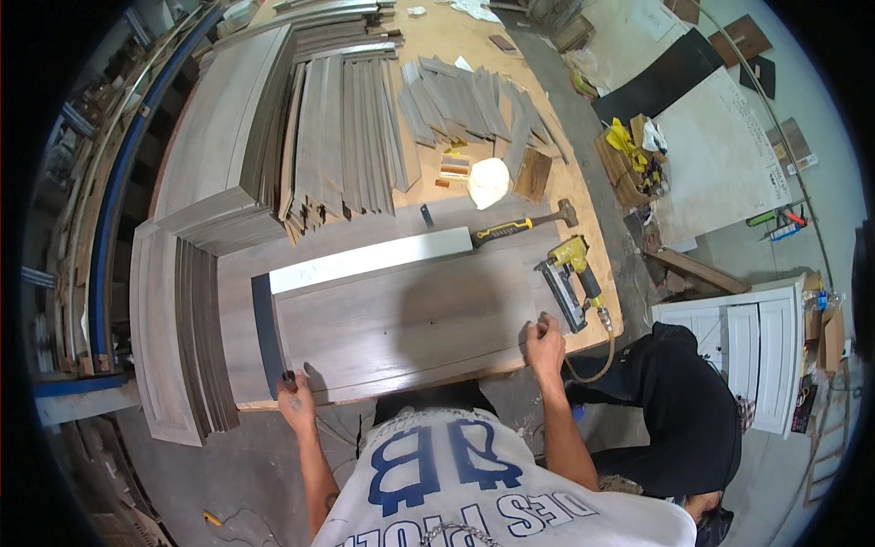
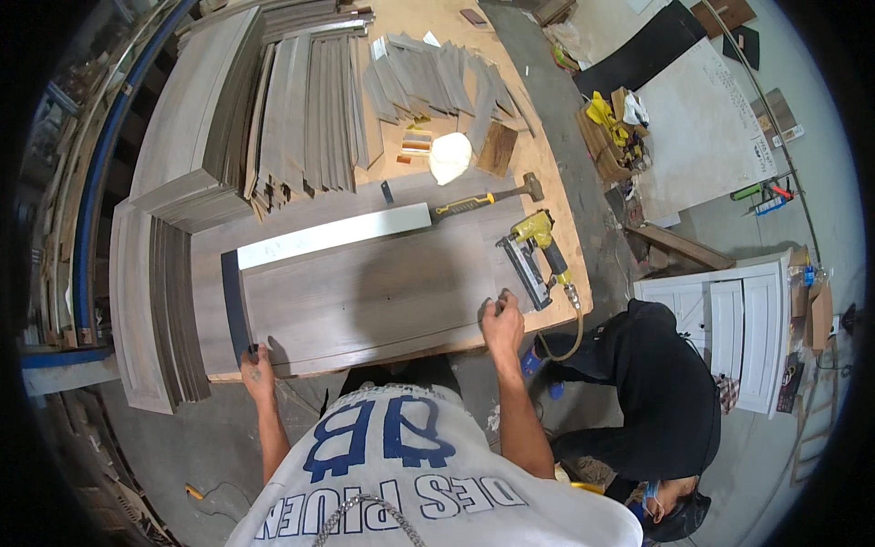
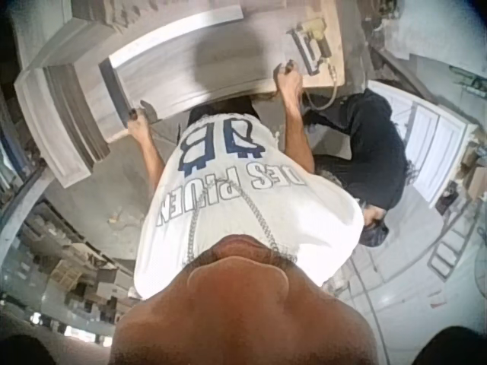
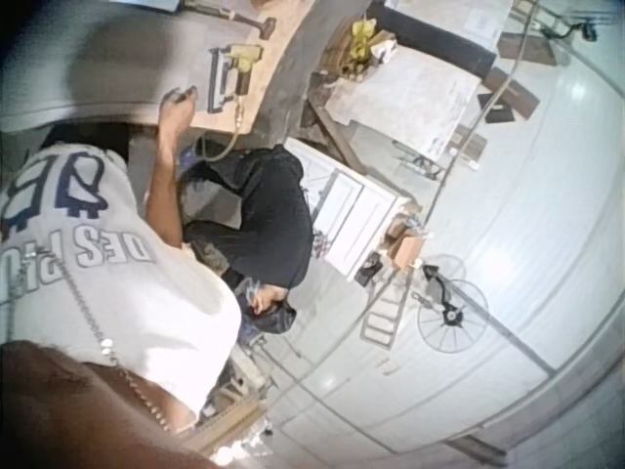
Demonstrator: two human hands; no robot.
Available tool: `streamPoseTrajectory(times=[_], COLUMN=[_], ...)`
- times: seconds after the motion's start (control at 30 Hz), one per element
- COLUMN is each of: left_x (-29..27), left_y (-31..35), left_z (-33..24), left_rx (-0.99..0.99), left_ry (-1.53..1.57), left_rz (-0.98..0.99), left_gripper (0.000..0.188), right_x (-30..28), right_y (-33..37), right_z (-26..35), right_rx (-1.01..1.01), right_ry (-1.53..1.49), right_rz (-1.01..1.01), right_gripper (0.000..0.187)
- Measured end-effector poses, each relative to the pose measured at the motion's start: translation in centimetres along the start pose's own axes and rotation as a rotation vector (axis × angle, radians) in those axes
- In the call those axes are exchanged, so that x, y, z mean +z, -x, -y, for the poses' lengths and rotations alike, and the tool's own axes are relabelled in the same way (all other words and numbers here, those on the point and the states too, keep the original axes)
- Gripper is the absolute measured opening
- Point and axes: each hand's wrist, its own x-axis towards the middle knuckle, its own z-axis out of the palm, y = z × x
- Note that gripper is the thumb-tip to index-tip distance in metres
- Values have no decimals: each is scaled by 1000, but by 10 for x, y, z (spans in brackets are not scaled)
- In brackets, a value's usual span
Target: The person applies glue from a bag onto a wooden frame, places a wood panel onto it, and secures the pieces using a pneumatic nail gun and a hammer. They stack the assembled door onto a pile and walk across the workshop to press buttons on a machine control panel.
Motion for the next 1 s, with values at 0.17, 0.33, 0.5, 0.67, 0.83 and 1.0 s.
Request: streamPoseTrajectory(times=[0.17, 0.33, 0.5, 0.67, 0.83, 1.0], left_x=[23, 40, 48, 39, 42, 57], left_y=[-65, -94, -103, -95, -98, -110], left_z=[-25, -56, -62, -66, -60, -39], left_rx=[148, 135, 115, 120, 84, 167], left_ry=[127, 165, 119, 124, 130, 245], left_rz=[99, 5, -4, 10, -5, 3], left_gripper=[57, 57, 56, 53, 50, 50], right_x=[30, 43, 49, 47, 51, 60], right_y=[-54, -88, -102, -97, -97, -101], right_z=[21, 54, 51, 60, 55, 47], right_rx=[-112, -106, -115, -103, -111, -189], right_ry=[-81, -66, -39, -7, 5, 13], right_rz=[-52, -11, -56, -23, -29, -59], right_gripper=[47, 47, 46, 48, 50, 50])
